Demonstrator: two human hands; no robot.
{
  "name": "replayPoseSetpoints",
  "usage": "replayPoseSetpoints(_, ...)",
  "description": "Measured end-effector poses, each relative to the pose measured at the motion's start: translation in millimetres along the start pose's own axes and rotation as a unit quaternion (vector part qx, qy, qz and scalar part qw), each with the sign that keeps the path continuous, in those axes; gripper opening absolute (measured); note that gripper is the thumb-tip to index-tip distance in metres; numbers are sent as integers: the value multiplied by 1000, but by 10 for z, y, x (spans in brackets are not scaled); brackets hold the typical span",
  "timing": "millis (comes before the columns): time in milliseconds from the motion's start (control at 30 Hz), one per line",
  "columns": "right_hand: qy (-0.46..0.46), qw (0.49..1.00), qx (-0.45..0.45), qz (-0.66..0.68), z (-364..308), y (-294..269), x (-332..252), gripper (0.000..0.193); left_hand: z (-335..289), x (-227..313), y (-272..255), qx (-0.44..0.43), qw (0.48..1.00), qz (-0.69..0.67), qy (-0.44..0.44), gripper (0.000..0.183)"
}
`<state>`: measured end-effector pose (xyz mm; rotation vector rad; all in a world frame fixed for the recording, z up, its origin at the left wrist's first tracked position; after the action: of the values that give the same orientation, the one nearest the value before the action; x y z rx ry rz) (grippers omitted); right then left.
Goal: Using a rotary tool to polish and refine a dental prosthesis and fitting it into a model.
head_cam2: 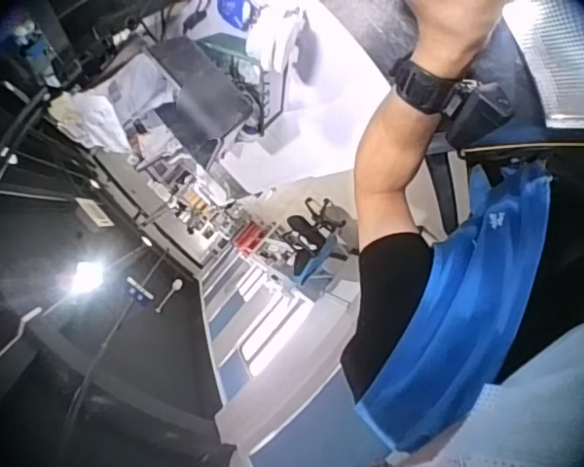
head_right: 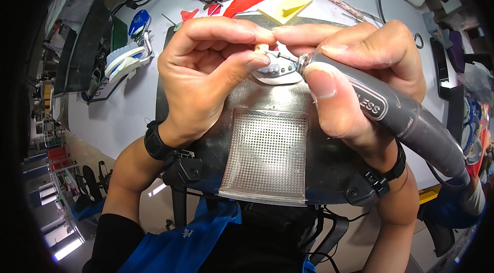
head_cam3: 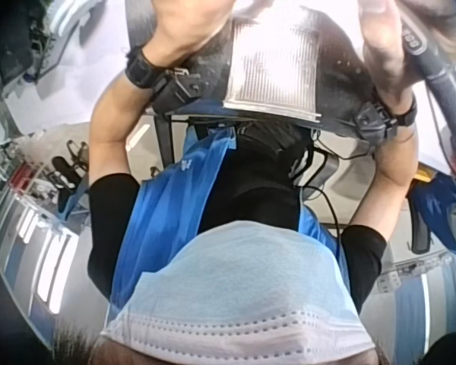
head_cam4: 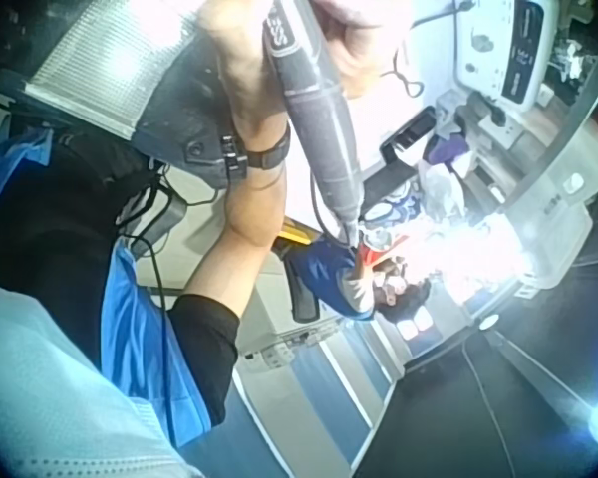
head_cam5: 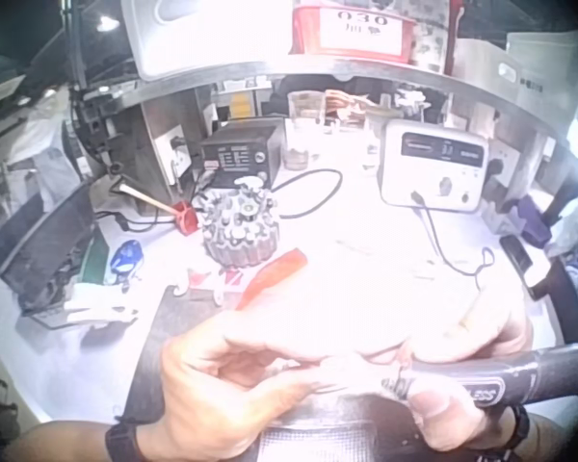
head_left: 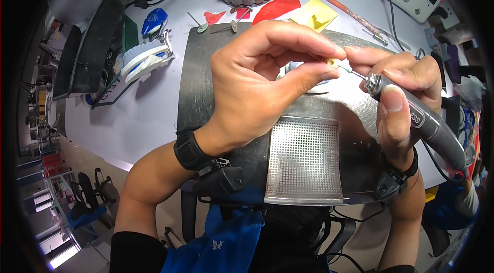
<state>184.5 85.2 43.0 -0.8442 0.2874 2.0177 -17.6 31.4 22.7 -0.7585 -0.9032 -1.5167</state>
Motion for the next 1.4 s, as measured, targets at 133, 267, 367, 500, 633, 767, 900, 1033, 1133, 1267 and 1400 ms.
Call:
replayPoseSetpoints(133, 1, 1000, -5, -8, 4, -9, -4, 20, -3, -2, 0, 1, 1000, -4, -4, 30)
replayPoseSetpoints(267, -6, 1000, -2, 7, 0, -12, 12, 19, 0, 9, 7, 1, 1000, -6, -7, 30)
replayPoseSetpoints(367, -5, 1000, -8, -16, 6, -5, 4, 19, 3, 2, 5, 0, 1000, -5, -8, 30)
replayPoseSetpoints(500, -9, 1000, -5, -11, 11, 3, 12, 17, 1, -2, -6, -2, 1000, 2, -3, 31)
replayPoseSetpoints(633, -10, 1000, -4, -29, 14, 8, 11, 16, -2, -7, -7, -2, 1000, -2, -8, 31)
replayPoseSetpoints(767, -3, 1000, -3, -14, 12, -1, 4, 16, 3, -9, -1, -4, 1000, -8, -11, 30)
replayPoseSetpoints(900, 2, 1000, 8, 5, 22, 6, 6, 15, 0, 3, 9, 2, 1000, -11, -16, 30)
replayPoseSetpoints(1033, -2, 1000, 1, -8, 17, 3, 22, 15, -5, 2, 1, 2, 1000, -1, -18, 29)
replayPoseSetpoints(1133, -4, 1000, 8, -2, 11, 5, 24, 15, -5, 5, 3, 2, 1000, -5, -21, 29)
replayPoseSetpoints(1267, -6, 1000, 7, -14, 12, 8, 24, 14, -6, -6, 2, 3, 1000, -8, -22, 29)
replayPoseSetpoints(1400, -4, 1000, 6, -11, 15, 8, 20, 14, -3, -12, -4, 2, 1000, -2, -15, 29)
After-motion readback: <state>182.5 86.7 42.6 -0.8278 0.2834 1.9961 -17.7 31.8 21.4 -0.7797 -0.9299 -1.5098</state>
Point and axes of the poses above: each hand's wrist, its own z-axis towards the middle knuckle, its own y-axis out of the palm, x = y × z, the point moved 1 cm from there along z, towards the middle knuckle, and after that the axes turned 6 degrees about -y, right-handed, at the moved point
